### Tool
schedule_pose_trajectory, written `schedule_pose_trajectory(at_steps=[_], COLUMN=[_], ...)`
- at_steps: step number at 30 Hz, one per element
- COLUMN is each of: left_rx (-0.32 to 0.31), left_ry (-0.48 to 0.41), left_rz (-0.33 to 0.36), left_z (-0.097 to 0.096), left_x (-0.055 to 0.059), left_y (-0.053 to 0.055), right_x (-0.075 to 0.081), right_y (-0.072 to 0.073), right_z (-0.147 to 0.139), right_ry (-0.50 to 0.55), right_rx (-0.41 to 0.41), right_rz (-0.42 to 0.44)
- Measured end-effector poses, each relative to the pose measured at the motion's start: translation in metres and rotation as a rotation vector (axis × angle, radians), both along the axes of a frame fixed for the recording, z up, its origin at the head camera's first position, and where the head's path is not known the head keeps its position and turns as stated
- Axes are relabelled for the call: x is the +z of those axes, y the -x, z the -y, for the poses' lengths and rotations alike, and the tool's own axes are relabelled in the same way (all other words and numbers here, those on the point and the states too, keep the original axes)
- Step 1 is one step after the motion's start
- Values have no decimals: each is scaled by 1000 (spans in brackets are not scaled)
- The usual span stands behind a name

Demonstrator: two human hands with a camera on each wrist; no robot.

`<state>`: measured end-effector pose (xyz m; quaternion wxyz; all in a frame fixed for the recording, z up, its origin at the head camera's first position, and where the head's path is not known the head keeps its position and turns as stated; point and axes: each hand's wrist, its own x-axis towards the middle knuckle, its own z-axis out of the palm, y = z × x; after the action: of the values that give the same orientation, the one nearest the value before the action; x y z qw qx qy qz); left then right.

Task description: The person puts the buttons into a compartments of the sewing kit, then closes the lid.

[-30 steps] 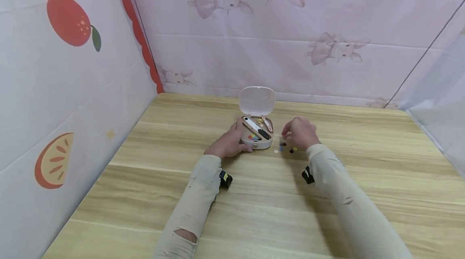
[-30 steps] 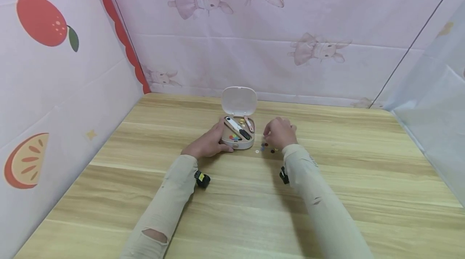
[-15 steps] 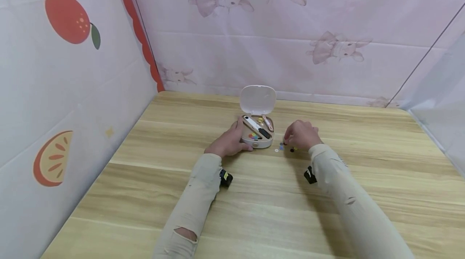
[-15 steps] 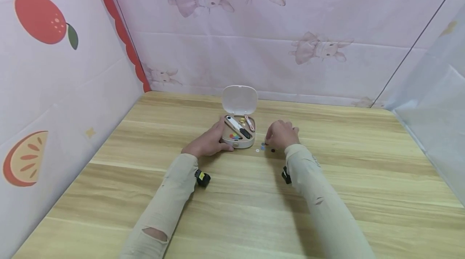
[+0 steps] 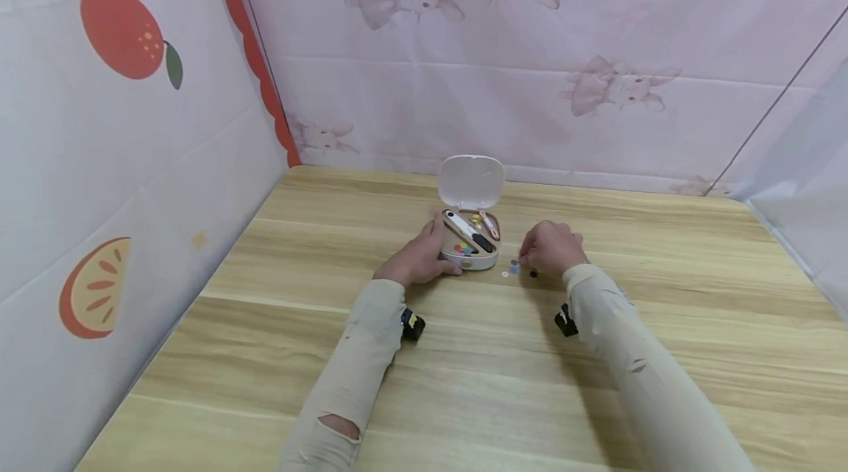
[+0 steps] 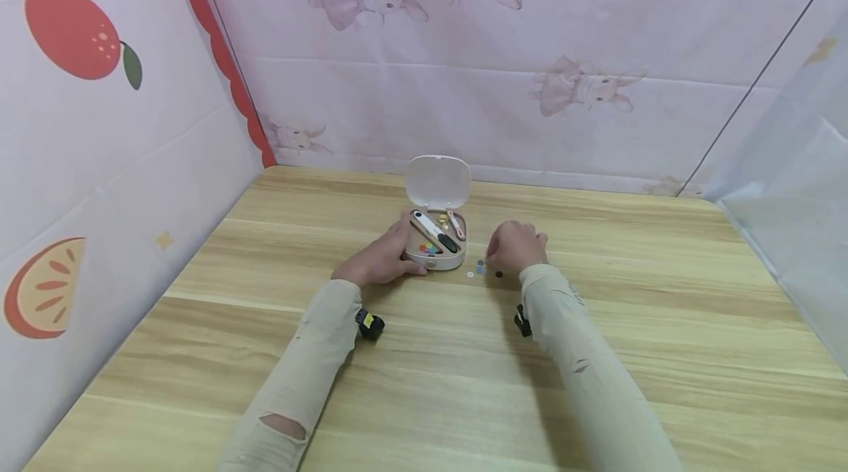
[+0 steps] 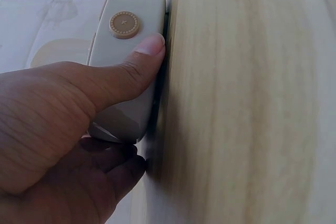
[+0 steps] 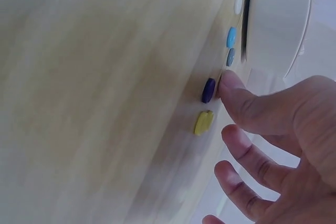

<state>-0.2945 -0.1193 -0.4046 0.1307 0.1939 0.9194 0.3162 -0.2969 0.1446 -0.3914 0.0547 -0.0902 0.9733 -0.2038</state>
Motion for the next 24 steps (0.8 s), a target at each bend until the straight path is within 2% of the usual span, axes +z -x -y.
schedule_pose_trajectory(at_steps=[11, 24], left_rx=[3, 6], left_ry=[-6, 3], left_rz=[5, 1], left_z=[0, 0], left_x=[1, 0], left_y=[0, 0], right_x=[0, -5], right_y=[0, 3], right_z=[-2, 0], right_ry=[-6, -43], right_rx=[-32, -15], right_rz=[-20, -50])
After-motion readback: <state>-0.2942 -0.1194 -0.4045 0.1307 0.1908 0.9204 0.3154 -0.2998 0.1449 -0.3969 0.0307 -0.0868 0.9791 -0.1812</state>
